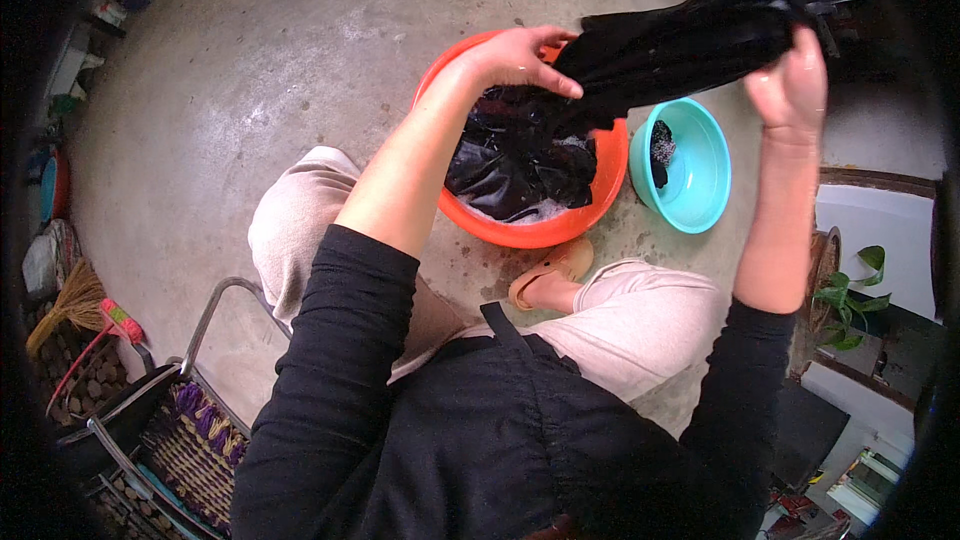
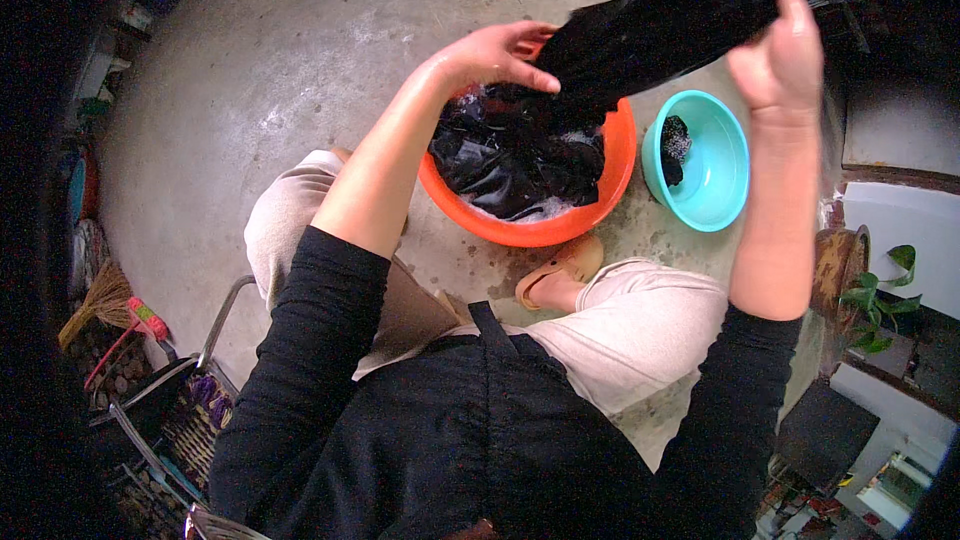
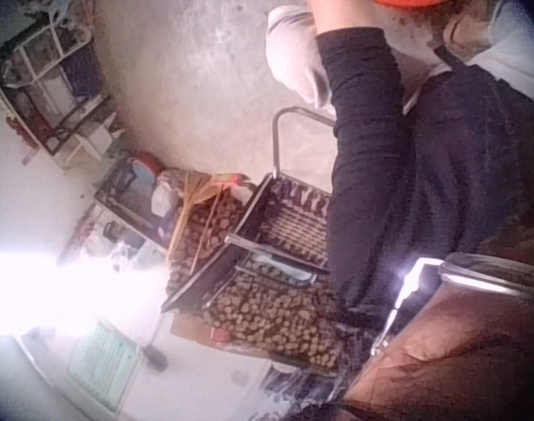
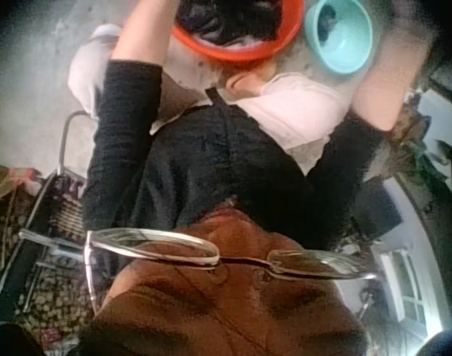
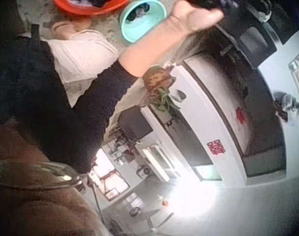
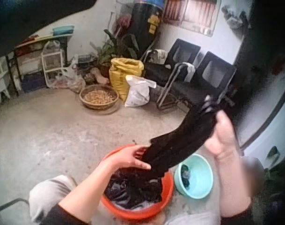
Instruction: The person sits on the floor and hand-washes dark garments in an orange basin filled with soapy water, repeatedly submerging, agitating, and wringing the items. After washing, the person moves the basin to a tap, drains the soapy water, and refills the basin with fresh water.
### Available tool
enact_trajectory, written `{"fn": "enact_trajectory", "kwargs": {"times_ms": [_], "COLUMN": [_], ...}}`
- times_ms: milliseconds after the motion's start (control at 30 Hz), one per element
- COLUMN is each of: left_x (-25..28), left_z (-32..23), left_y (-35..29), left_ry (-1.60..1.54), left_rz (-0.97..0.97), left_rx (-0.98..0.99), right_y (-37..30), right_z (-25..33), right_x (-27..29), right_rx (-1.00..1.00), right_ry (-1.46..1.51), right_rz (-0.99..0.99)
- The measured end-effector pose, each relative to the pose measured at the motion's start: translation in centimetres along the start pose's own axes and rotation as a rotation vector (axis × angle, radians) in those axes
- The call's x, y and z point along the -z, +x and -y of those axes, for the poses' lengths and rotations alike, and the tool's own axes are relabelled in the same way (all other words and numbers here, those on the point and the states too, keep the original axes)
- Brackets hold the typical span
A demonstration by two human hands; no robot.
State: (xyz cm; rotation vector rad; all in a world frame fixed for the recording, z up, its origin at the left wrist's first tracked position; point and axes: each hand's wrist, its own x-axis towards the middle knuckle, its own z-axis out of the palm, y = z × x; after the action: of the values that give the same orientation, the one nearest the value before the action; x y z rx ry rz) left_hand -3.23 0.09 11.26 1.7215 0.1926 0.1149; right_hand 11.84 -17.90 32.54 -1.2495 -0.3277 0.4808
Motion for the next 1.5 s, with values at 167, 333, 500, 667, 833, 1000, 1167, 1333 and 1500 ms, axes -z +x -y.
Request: {"fn": "enact_trajectory", "kwargs": {"times_ms": [167,333,500,667,833,1000,1167,1333,1500], "left_x": [-2.2,-0.9,2.0,-1.9,-6.3,-7.8,-2.4,-1.5,-2.5], "left_z": [3.9,0.7,-2.2,2.4,7.5,7.8,4.3,-2.0,-5.5], "left_y": [1.9,2.4,1.2,1.7,1.2,1.8,2.4,2.4,2.0], "left_ry": [0.134,-0.271,-0.532,-0.049,0.396,0.147,0.243,-0.239,-0.443], "left_rz": [-0.137,-0.282,-0.336,-0.168,0.088,-0.018,-0.346,-0.332,-0.389], "left_rx": [-0.18,-0.111,-0.075,0.13,0.036,0.053,-0.016,0.056,0.163], "right_y": [-1.4,-1.6,-1.1,0.2,-0.8,-1.6,-0.9,-1.1,-0.1], "right_z": [7.9,9.1,1.3,-12.1,-10.4,-5.9,-7.8,-12.6,-19.0], "right_x": [-2.0,-1.9,1.3,9.4,12.7,14.3,17.7,18.1,19.2], "right_rx": [-0.043,0.39,-0.045,-0.31,-0.449,-0.393,-0.12,-0.201,-0.066], "right_ry": [0.111,-0.16,-0.207,-0.188,0.247,0.408,-0.13,-0.477,-1.104], "right_rz": [1.004,0.007,-0.167,0.341,0.499,0.558,0.199,0.282,0.484]}}
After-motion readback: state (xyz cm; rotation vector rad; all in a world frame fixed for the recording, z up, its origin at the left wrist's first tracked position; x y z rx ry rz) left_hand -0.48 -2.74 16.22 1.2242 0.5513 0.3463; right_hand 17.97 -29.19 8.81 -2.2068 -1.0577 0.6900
